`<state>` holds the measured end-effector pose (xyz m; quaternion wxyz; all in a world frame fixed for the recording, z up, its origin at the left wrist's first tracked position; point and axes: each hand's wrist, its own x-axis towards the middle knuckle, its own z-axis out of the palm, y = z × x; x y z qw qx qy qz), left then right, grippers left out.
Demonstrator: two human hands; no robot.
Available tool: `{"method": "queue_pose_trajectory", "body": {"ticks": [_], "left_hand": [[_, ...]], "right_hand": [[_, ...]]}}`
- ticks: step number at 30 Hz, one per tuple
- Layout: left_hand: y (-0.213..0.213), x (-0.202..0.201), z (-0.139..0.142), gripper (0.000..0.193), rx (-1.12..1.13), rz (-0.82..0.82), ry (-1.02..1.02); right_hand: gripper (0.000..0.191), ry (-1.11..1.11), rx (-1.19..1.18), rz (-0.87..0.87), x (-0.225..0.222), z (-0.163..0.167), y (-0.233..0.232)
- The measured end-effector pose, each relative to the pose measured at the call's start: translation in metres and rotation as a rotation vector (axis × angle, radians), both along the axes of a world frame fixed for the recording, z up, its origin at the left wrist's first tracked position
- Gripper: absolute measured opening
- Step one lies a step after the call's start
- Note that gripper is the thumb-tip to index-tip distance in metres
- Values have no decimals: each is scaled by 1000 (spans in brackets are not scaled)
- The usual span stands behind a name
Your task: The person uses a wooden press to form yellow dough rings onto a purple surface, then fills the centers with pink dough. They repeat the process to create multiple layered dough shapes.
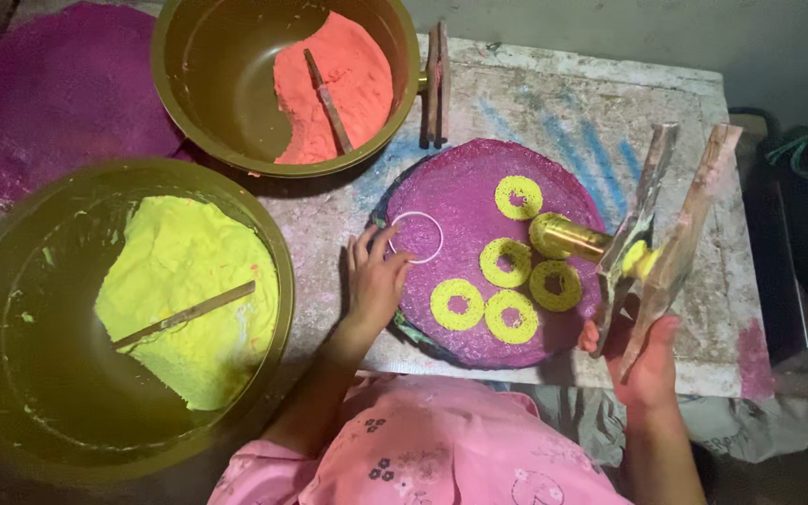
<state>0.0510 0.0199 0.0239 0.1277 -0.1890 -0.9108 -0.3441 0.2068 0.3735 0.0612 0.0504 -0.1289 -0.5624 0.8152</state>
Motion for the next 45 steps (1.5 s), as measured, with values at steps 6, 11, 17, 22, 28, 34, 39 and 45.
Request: {"method": "queue_pose_trajectory", "body": {"ticks": [6,11,17,22,28,34,39,45], "left_hand": [[-5,18,-18,14,4,-128,-3],[-8,23,-11,18,-11,-181,-73],[-4,-24,24,77,745,-269,-386],[19,-69,45,72,2118,-888,-940],[17,-97,34,50,2378,-641,-796],[-11,-105,12,47,2341,-664,-689],[-1,-93,0,47,2364,-579,-695],[31,-102,-2,44,2435,-464,-726]], "right_hand": [[89,24,18,81,-3,-10,-8],[103,-54,109,141,-11,-14,-10],[87,-328,345,502,-63,1,-25],[73,-694,397,913,-119,45,-51],[87,-551,1013,898,-166,104,-89],[81,-388,1192,855,-170,101,-129],[76,-509,1103,861,-165,98,-125],[71,-266,1438,766,-169,98,-107]]}}
